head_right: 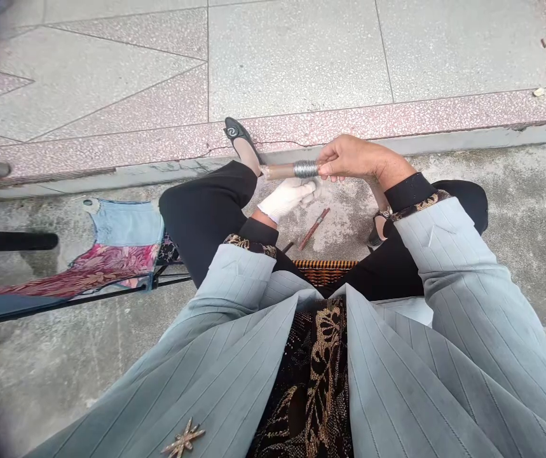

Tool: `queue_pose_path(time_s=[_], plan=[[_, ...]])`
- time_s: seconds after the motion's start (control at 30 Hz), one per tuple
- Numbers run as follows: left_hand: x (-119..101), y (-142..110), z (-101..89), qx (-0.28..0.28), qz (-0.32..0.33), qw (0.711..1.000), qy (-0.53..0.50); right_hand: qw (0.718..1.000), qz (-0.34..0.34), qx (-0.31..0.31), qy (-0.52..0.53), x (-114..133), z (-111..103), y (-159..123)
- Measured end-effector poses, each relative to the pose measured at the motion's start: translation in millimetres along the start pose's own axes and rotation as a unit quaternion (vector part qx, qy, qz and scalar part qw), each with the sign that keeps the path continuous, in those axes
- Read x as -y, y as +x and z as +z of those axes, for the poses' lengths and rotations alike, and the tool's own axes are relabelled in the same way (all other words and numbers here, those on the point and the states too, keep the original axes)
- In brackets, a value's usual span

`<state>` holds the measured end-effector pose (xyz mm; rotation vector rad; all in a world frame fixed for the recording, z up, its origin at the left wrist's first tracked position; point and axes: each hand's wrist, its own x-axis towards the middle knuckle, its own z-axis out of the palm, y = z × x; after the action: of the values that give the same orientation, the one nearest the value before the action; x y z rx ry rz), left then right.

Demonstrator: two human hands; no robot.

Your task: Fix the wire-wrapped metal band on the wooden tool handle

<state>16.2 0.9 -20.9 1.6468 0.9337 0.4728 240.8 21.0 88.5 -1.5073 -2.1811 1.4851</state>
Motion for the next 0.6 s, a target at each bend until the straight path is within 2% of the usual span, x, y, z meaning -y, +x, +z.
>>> queue_pose_path(time_s=[0.13,0.27,0.33,0.4,0.5,0.6], plan=[[-7.1,-3.4,6.0,0.029,0.008,0.996,-0.084,0.997,0.028,-0.065,0.037,-1.5,6.9,6.0],[-10.8,-4.0,8.3,0.044,0.022,0.995,-0.086,0.993,0.047,-0.106,0.038,-2.9,13.0,15.2],[-10.4,-4.1,9.0,0.047,0.027,0.996,-0.066,0.992,0.063,-0.113,0.005,-5.4,12.8,20.9],[-9.9,-4.4,9.5,0.039,0.032,0.998,-0.029,0.987,0.085,-0.117,-0.072,-8.0,10.8,26.2],[-9.7,-4.8,8.8,0.023,0.046,0.997,0.063,0.964,0.127,-0.089,-0.217,-10.6,8.7,31.2],[-8.7,-5.0,5.6,0.025,0.049,0.99,0.131,0.942,0.147,0.004,-0.302,-13.4,11.2,31.8]])
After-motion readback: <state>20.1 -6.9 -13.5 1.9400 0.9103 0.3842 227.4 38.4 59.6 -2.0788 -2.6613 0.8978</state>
